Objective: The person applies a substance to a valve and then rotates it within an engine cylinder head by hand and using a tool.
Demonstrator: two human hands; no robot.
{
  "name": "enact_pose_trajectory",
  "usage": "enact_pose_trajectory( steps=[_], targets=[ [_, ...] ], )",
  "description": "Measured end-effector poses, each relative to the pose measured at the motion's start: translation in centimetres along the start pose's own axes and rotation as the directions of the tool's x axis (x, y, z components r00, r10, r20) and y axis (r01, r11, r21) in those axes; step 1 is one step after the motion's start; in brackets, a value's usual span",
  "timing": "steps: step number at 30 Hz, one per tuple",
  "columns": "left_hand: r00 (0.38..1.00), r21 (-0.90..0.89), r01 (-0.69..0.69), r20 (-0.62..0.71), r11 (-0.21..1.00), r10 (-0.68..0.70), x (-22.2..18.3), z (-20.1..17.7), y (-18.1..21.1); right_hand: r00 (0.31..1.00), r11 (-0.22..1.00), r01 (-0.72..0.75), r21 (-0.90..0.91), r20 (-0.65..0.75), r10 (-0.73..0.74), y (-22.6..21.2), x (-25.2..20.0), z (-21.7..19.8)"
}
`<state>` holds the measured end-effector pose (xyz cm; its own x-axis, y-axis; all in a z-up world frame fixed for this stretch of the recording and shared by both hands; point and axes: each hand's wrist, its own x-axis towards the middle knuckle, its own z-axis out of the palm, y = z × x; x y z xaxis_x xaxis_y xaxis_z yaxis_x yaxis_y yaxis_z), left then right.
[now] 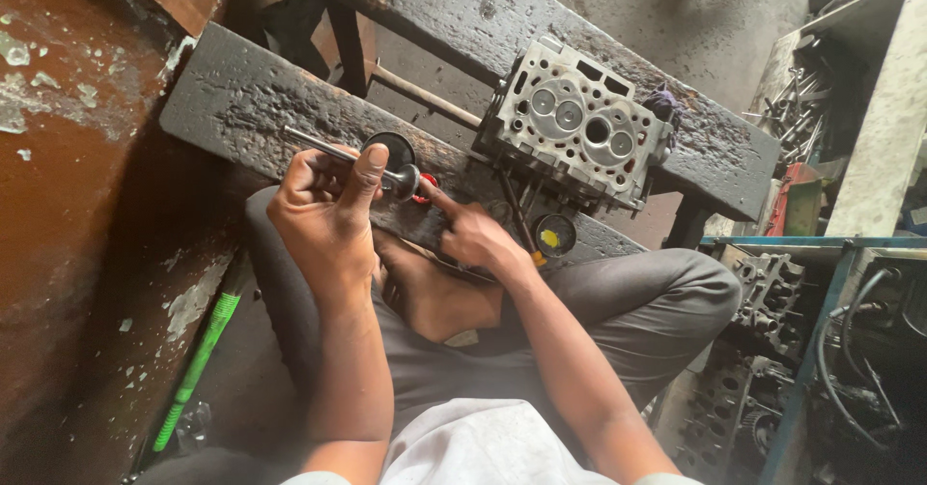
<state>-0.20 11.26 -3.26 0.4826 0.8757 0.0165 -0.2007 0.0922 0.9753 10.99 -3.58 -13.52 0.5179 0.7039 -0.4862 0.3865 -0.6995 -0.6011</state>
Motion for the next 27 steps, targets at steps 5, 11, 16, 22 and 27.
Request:
enact_pose_trajectory(
  steps=[5,11,16,22,27],
  targets=[
    [0.988,-0.235,0.096,0.142,0.967,-0.064,-0.4,1.0,-0.4,0.934,0.548,0.285,0.787,-0.100,-0.343,1.8,-4.6,-1.9],
    [0.909,-0.350,0.254,0.405,0.902,-0.099,-2.1,2.7,-1.1,0.686,-0.116,0.352,0.929,-0.340,-0.643,4.2,-7.4,-1.9],
    [0.863,-0.289,0.301,0.489,0.909,-0.130,-3.6,3.9,-1.4,0.595,-0.231,0.272,0.934,-0.352,-0.722,4.2,-8.1,-1.5],
    [0.841,-0.273,0.291,0.530,0.917,-0.109,-4.1,4.3,-1.6,0.597,-0.300,0.137,0.944,-0.320,-0.735,4.2,-8.5,-2.0],
    [0.838,-0.248,0.279,0.535,0.928,-0.109,-4.2,4.1,-1.6,0.606,-0.337,0.090,0.937,-0.320,-0.729,4.3,-8.3,-2.1]
  ],
)
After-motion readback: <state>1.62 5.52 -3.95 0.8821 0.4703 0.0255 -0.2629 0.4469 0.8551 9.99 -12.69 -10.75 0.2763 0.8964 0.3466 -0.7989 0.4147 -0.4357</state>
